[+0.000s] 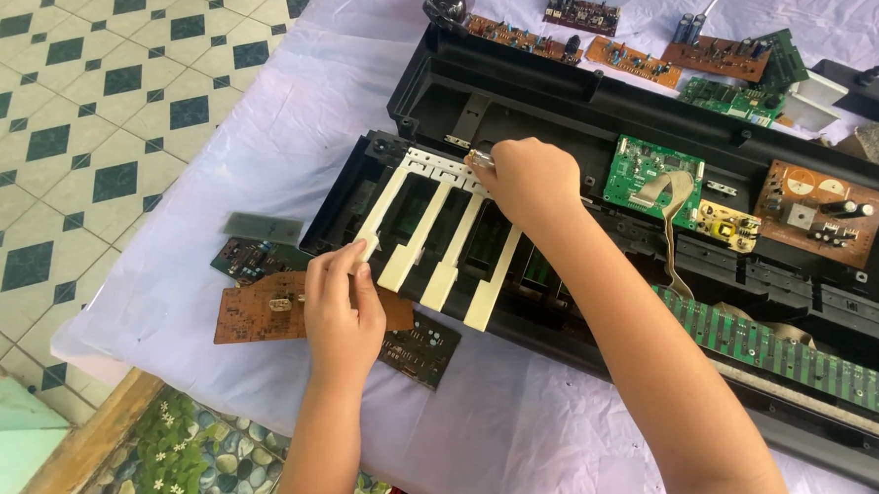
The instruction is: The person uses a screwdriver to remove screws from a metal bracket attached to the internal circuit board of a disassembled keyboard. They then remove the bracket and use a brush to clean a detached white piano key before using the screwdriver to adjust a small component on the key.
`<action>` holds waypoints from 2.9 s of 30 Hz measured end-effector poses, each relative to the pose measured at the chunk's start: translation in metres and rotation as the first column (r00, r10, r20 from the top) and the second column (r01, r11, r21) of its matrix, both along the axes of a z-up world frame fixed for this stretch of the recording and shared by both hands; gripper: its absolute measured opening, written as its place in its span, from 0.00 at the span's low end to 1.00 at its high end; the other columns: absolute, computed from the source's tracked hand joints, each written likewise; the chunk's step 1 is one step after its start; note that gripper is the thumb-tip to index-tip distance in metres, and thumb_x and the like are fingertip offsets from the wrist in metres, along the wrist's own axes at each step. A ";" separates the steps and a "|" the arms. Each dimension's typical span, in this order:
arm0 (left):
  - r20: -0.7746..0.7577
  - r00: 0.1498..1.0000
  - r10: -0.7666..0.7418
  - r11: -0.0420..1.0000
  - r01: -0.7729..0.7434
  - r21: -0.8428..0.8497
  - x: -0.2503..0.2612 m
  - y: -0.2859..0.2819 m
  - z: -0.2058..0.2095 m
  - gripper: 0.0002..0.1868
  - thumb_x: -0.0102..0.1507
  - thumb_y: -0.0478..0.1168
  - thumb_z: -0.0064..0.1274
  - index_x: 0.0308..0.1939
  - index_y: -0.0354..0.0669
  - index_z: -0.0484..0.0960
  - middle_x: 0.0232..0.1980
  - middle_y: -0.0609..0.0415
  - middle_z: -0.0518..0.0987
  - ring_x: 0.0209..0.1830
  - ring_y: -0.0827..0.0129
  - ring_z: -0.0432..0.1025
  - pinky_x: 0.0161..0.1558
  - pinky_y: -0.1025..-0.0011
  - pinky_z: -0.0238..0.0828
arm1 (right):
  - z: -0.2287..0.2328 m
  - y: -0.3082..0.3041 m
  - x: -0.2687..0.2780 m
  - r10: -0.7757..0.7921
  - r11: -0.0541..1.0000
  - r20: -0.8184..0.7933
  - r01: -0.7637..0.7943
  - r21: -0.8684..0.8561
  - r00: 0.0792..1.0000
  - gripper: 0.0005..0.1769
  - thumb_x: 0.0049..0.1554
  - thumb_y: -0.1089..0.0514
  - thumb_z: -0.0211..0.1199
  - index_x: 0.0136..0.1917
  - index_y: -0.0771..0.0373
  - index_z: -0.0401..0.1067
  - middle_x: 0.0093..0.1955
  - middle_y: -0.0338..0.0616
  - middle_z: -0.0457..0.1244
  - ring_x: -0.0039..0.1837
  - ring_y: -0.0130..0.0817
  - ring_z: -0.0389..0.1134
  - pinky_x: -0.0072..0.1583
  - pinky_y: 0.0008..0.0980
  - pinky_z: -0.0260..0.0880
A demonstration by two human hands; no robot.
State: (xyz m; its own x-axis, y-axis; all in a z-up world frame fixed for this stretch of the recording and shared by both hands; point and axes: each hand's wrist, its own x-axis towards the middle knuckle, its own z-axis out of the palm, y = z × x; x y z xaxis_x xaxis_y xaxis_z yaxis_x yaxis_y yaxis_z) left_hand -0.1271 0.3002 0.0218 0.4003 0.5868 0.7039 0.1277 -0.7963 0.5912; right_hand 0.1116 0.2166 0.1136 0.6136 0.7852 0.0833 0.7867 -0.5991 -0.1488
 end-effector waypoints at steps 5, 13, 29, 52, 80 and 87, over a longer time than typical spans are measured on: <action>-0.092 0.996 0.021 0.998 -0.027 -0.059 0.000 -0.003 0.007 0.11 0.71 0.34 0.47 0.55 0.43 0.80 0.43 0.52 0.72 0.42 0.59 0.73 0.40 0.65 0.78 | -0.005 0.002 -0.002 0.006 1.000 0.001 -0.006 -0.015 1.000 0.16 0.62 0.50 0.61 0.51 0.64 0.81 0.37 0.50 0.70 0.38 0.42 0.75 0.41 0.38 0.78; -0.161 0.984 0.075 0.992 -0.090 -0.086 -0.002 -0.003 0.006 0.10 0.69 0.33 0.51 0.53 0.48 0.81 0.40 0.56 0.69 0.39 0.61 0.70 0.36 0.66 0.76 | -0.019 0.001 -0.005 0.060 0.998 0.108 -0.059 -0.020 0.992 0.13 0.61 0.51 0.63 0.51 0.62 0.81 0.39 0.48 0.69 0.38 0.41 0.74 0.40 0.37 0.78; -0.101 0.986 0.130 0.990 -0.134 -0.035 0.001 -0.003 0.002 0.09 0.69 0.30 0.56 0.51 0.44 0.84 0.39 0.51 0.70 0.38 0.59 0.71 0.35 0.70 0.76 | 0.001 -0.074 -0.026 -0.102 0.995 -0.117 0.100 -0.021 0.988 0.25 0.65 0.48 0.50 0.73 0.54 0.65 0.43 0.51 0.70 0.37 0.48 0.75 0.39 0.43 0.76; -0.025 0.983 0.183 0.983 -0.184 -0.012 0.001 -0.003 -0.008 0.08 0.69 0.32 0.55 0.52 0.43 0.81 0.39 0.53 0.67 0.37 0.58 0.73 0.35 0.67 0.77 | 0.025 -0.058 -0.034 -0.021 0.996 -0.228 0.001 -0.087 0.973 0.26 0.60 0.56 0.58 0.69 0.68 0.69 0.59 0.63 0.68 0.51 0.55 0.76 0.48 0.48 0.79; 0.012 0.969 0.248 0.966 -0.247 -0.083 -0.005 0.023 0.010 0.04 0.72 0.30 0.51 0.49 0.37 0.80 0.44 0.52 0.67 0.45 0.58 0.74 0.43 0.64 0.80 | 0.002 -0.002 -0.040 -0.002 0.949 -0.468 0.149 0.277 0.884 0.25 0.62 0.52 0.61 0.65 0.75 0.71 0.54 0.62 0.69 0.55 0.54 0.74 0.54 0.46 0.75; 0.061 0.962 0.266 0.964 -0.265 -0.021 -0.006 0.030 0.001 0.05 0.71 0.29 0.53 0.51 0.37 0.81 0.49 0.47 0.71 0.49 0.52 0.76 0.47 0.60 0.80 | -0.003 0.001 -0.041 0.017 0.932 -0.471 0.157 0.327 0.882 0.27 0.64 0.50 0.61 0.67 0.74 0.69 0.56 0.63 0.68 0.57 0.54 0.74 0.54 0.45 0.76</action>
